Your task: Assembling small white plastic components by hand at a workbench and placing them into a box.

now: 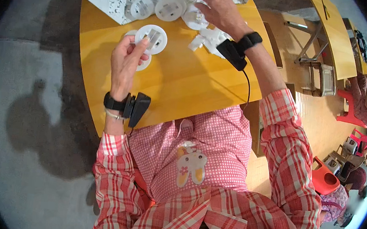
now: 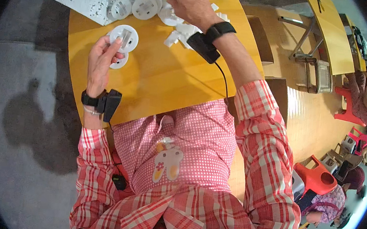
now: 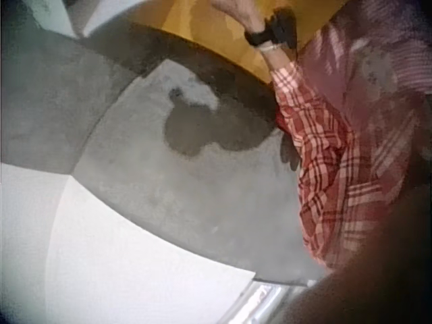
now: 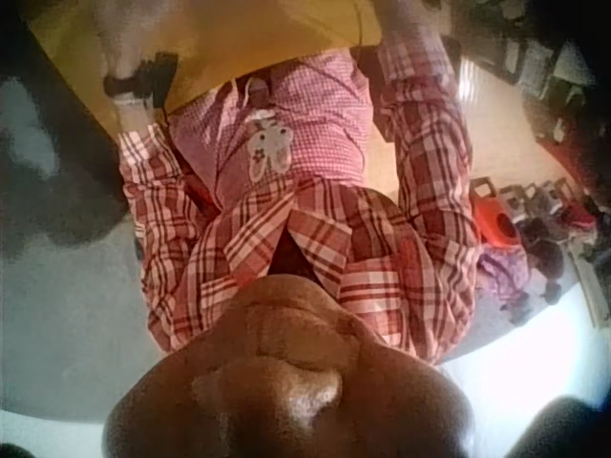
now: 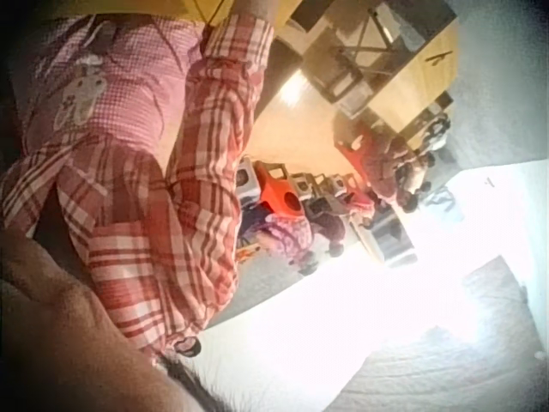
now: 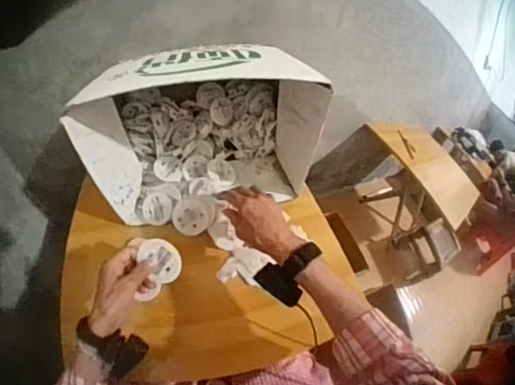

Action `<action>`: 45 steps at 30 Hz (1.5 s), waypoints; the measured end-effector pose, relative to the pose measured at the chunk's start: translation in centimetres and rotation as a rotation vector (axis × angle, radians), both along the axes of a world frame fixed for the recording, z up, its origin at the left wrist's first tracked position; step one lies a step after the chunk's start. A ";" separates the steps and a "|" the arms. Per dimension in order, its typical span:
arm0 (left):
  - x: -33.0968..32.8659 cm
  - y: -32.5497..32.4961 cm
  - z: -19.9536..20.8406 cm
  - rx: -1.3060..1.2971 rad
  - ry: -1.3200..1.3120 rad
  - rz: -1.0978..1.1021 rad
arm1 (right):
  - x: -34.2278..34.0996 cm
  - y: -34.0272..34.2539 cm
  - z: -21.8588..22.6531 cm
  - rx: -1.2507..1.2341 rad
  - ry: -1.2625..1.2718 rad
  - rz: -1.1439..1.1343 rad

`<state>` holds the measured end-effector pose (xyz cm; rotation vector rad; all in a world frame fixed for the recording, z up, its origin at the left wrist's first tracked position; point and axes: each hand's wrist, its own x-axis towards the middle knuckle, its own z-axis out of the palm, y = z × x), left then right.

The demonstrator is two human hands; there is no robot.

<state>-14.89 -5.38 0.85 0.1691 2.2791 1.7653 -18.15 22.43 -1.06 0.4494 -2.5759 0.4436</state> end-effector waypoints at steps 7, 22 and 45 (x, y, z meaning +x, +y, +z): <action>6.7 -1.1 0.6 0.314 -0.295 0.072 | 8.0 -1.2 -2.1 0.068 -0.104 0.089; 13.9 -1.1 2.1 0.594 -0.235 0.022 | 9.5 -4.6 -2.2 -0.039 -0.004 0.023; 19.9 -0.1 4.1 0.721 -0.148 -0.031 | 24.9 -8.0 5.0 -1.160 -0.631 0.324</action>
